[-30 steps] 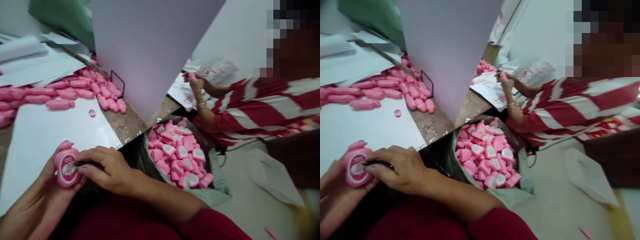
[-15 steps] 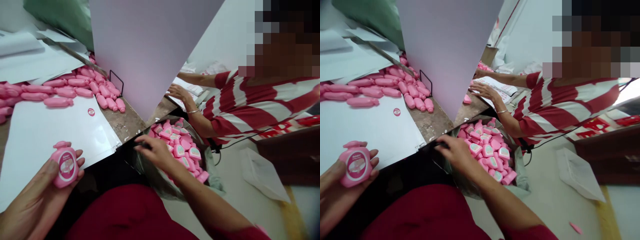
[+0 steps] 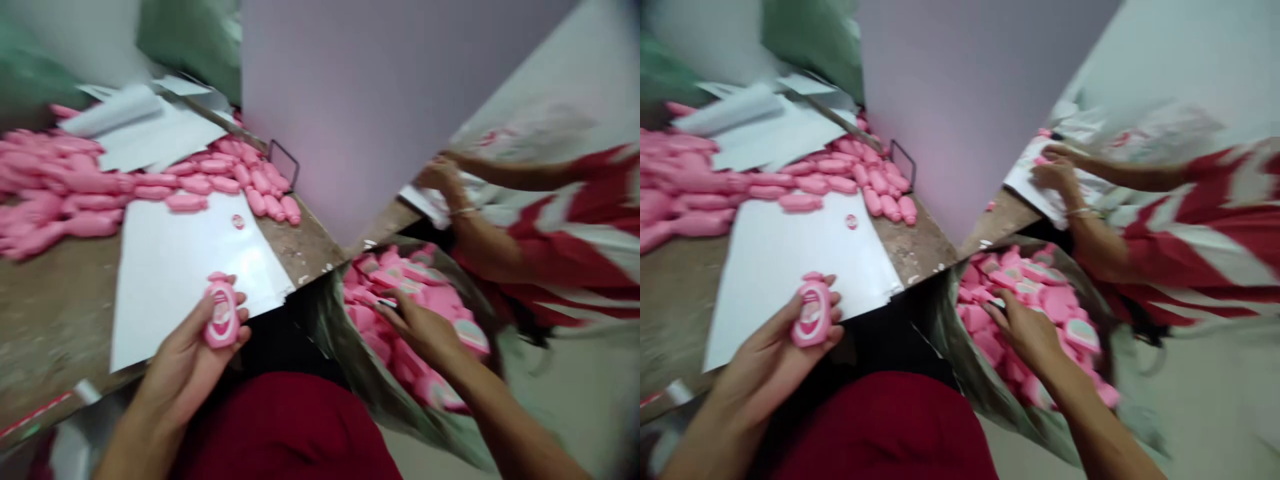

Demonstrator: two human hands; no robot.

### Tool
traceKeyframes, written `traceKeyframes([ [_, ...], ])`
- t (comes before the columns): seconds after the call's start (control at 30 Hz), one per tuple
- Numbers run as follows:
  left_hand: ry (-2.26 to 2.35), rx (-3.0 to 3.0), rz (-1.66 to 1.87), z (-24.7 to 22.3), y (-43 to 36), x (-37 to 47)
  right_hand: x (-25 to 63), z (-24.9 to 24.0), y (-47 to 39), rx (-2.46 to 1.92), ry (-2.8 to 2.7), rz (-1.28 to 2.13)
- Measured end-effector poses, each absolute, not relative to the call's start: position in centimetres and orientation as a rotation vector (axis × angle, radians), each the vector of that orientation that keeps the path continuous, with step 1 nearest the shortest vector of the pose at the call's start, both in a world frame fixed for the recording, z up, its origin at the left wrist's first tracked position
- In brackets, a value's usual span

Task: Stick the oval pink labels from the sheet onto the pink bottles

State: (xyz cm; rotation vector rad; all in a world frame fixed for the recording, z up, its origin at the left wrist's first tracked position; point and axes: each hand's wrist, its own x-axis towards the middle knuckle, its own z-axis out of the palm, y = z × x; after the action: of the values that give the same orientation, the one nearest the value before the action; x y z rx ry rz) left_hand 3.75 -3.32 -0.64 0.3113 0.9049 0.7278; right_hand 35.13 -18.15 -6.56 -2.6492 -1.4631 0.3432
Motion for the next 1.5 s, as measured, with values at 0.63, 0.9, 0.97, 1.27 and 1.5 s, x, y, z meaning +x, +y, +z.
traceKeyframes([
  [0.63,0.819,0.123,1.0,-0.9,-2.0,2.0,18.0,-2.3,-5.6,-1.095,-2.088,0.368],
  [0.9,0.892,0.15,0.987,-1.3,-2.0,2.5,17.9,-2.8,-5.5,-1.112,-2.135,0.277],
  [0.97,0.874,0.155,0.99,-1.5,-2.1,2.5,17.9,-2.8,-5.5,-1.118,-2.145,0.252],
  [1.27,0.896,0.129,0.913,-1.2,-2.2,2.5,18.0,-2.8,-5.8,-1.101,-2.157,0.194],
  [1.5,0.858,0.14,0.897,-1.5,-2.4,2.4,18.3,-2.9,-5.8,-1.089,-2.173,0.183],
])
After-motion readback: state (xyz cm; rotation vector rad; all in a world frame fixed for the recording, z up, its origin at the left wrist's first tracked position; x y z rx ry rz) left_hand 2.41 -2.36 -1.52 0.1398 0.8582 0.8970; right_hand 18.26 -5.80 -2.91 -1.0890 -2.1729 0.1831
